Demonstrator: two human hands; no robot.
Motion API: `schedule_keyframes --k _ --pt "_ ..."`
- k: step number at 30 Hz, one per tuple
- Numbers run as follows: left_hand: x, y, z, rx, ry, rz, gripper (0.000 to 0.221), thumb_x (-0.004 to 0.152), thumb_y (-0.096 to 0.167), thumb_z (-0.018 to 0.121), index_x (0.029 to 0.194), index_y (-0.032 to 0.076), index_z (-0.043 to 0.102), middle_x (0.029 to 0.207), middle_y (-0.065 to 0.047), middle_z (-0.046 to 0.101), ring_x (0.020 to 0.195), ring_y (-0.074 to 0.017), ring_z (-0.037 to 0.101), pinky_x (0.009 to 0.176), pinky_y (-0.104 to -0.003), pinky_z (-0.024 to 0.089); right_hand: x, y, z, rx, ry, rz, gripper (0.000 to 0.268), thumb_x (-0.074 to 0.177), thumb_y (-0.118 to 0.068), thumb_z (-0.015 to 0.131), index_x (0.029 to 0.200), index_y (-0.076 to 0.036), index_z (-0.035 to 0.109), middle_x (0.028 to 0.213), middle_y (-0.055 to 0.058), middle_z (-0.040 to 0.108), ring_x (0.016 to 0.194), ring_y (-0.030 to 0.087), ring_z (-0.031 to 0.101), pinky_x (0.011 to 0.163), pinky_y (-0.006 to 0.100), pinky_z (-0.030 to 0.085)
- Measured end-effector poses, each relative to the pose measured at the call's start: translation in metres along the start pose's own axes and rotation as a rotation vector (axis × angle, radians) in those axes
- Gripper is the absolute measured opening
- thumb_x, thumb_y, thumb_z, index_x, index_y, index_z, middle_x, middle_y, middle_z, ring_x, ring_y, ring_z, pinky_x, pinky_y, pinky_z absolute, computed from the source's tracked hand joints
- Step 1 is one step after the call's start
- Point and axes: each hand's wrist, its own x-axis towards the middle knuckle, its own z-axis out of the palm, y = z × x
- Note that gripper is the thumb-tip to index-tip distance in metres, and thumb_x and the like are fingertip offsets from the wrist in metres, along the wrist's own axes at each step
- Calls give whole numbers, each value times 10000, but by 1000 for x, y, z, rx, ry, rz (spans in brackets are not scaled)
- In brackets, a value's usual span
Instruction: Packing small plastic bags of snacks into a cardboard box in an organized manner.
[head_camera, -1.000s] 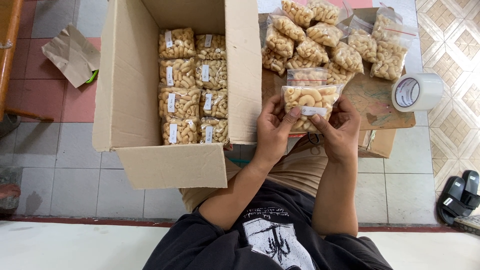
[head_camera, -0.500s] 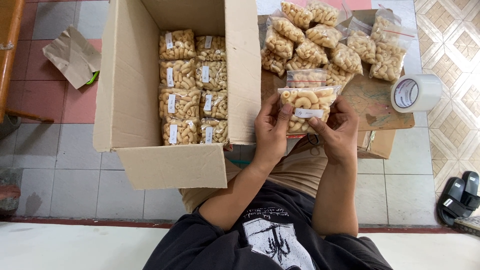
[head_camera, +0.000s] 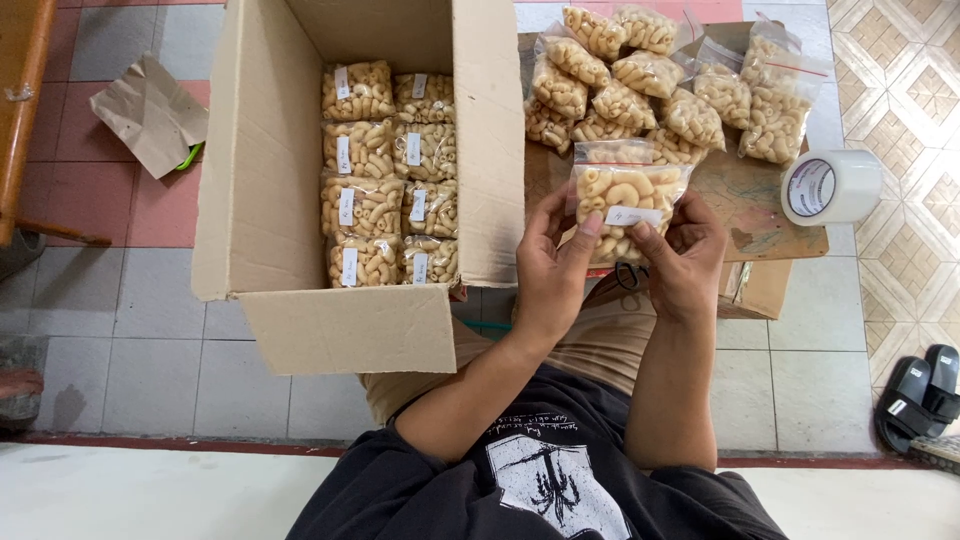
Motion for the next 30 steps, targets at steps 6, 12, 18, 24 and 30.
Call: schedule_keyframes --k 6,12,18,24,30 --pt "-30 61 2 185 -121 182 893 994 229 646 1634 -42 85 1676 -339 16 1558 -545 -2 1256 -640 74 3 -2 10 30 -12 -35 576 811 -194 862 1261 52 599 1007 146 714 887 192 753 782 315 663" --pt "-53 139 -56 616 -164 550 353 1089 133 567 1439 97 537 1505 -155 586 1433 -318 612 1261 -460 538 12 -32 46 -61 -153 -61 668 864 -332 852 1352 -9 530 1168 74 714 1031 122 708 853 266 636" --pt "-8 215 -133 1054 -37 720 250 1118 57 486 1321 -39 598 1286 -199 694 1209 -363 702 1066 -460 588 43 -77 123 -256 -523 -312 477 992 -148 761 1313 60 477 1209 204 649 1169 287 687 1004 358 617" --pt "23 212 -182 1291 67 735 278 1138 99 468 1303 -68 617 1246 -228 692 1158 -389 688 1019 -483 567 92 -82 218 -823 -898 -422 442 976 -103 976 1183 60 621 1094 185 710 973 262 705 751 373 589" --pt "32 180 -196 1369 162 605 263 1113 126 497 1293 30 662 1250 -148 722 1107 -322 738 888 -410 601 100 -50 313 -1647 -1366 -206 605 868 -517 779 1321 -146 624 1158 154 727 1065 410 674 784 587 572"
